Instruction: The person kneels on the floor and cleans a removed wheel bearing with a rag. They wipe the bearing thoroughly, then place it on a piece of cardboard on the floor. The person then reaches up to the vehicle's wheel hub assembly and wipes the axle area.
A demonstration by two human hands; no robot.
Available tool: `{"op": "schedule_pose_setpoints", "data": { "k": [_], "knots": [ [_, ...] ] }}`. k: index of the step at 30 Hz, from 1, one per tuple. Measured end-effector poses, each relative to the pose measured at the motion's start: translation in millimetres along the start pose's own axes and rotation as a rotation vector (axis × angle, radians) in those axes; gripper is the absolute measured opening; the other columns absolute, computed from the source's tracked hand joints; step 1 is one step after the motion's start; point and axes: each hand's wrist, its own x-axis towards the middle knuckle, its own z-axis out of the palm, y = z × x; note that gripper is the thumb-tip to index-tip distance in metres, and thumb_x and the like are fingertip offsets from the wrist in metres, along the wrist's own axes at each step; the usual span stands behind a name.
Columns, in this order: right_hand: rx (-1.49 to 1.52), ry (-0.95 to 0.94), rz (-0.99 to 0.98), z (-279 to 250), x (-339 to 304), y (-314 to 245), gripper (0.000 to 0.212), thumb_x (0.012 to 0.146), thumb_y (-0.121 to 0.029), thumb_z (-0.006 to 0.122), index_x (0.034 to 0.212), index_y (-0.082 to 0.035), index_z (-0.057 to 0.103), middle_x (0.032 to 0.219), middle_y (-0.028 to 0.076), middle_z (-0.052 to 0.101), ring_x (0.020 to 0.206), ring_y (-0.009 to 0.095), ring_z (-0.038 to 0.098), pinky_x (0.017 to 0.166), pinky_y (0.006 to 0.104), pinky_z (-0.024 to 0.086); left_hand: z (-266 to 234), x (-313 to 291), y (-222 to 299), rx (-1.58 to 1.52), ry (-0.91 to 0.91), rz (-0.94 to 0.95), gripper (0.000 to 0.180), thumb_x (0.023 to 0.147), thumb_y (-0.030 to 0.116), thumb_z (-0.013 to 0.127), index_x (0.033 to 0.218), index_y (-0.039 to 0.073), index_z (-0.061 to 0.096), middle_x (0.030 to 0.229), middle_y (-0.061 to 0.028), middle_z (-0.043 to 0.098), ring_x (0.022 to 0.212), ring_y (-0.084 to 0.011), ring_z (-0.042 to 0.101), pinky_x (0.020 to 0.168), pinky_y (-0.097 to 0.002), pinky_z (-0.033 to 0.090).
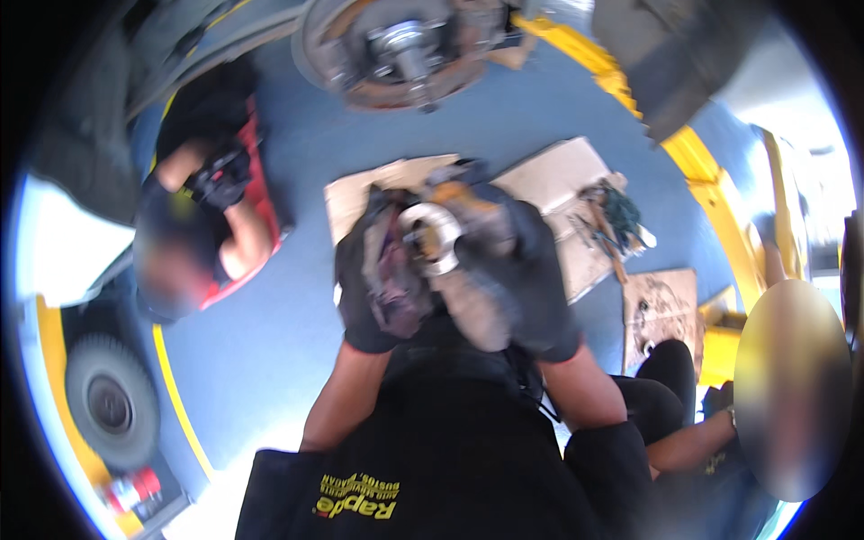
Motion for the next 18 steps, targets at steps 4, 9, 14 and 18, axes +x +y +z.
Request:
{"op": "schedule_pose_setpoints", "data": {
  "k": [4, 9, 14, 18],
  "knots": [
    [-0.012, -0.033, 0.054, 6, 8, 8, 0.051, 0.093, -0.014, 0.075, 0.141, 0.002, 0.065, 0.126, 0.017, 0.076, 0.111, 0.027, 0.076, 0.097, 0.0383, 0.058, 7, 16, -1, -0.222, 0.099, -0.21, 0.053, 0.111, 0.03, 0.057, 0.15, -0.004, 0.05, 0.145, -0.0181, 0.062, 0.13, -0.0296, 0.064, 0.112, -0.0412, 0.053],
    [-0.04, -0.034, 0.068, 8, 9, 12, 0.047, 0.096, -0.008, 0.069, 0.14, 0.004, 0.065, 0.127, 0.018, 0.076, 0.117, 0.027, 0.074, 0.102, 0.0383, 0.055, 1, 33, 2, -0.348, -0.021, -0.085, 0.046, 0.11, 0.036, 0.056, 0.144, 0.005, 0.055, 0.14, -0.0116, 0.066, 0.13, -0.0243, 0.065, 0.114, -0.0428, 0.052],
    [-0.224, 0.046, -0.052, 13, 18, 10, 0.04, 0.098, -0.006, 0.065, 0.137, 0.005, 0.066, 0.124, 0.02, 0.076, 0.116, 0.028, 0.074, 0.102, 0.0384, 0.055, 12, 21, -4, -0.452, -0.05, -0.17, 0.05, 0.115, 0.04, 0.046, 0.151, 0.006, 0.05, 0.143, -0.0116, 0.064, 0.13, -0.0246, 0.066, 0.114, -0.0427, 0.055],
    [-0.36, 0.12, -0.117, 16, 16, 14, 0.039, 0.098, -0.006, 0.063, 0.136, 0.003, 0.068, 0.123, 0.02, 0.073, 0.109, 0.031, 0.072, 0.097, 0.0416, 0.054, 18, 22, 4, -1.024, -0.061, -0.395, 0.061, 0.105, 0.042, 0.056, 0.151, 0.002, 0.049, 0.147, -0.0165, 0.06, 0.133, -0.0303, 0.063, 0.115, -0.0471, 0.054]
  ]
}}
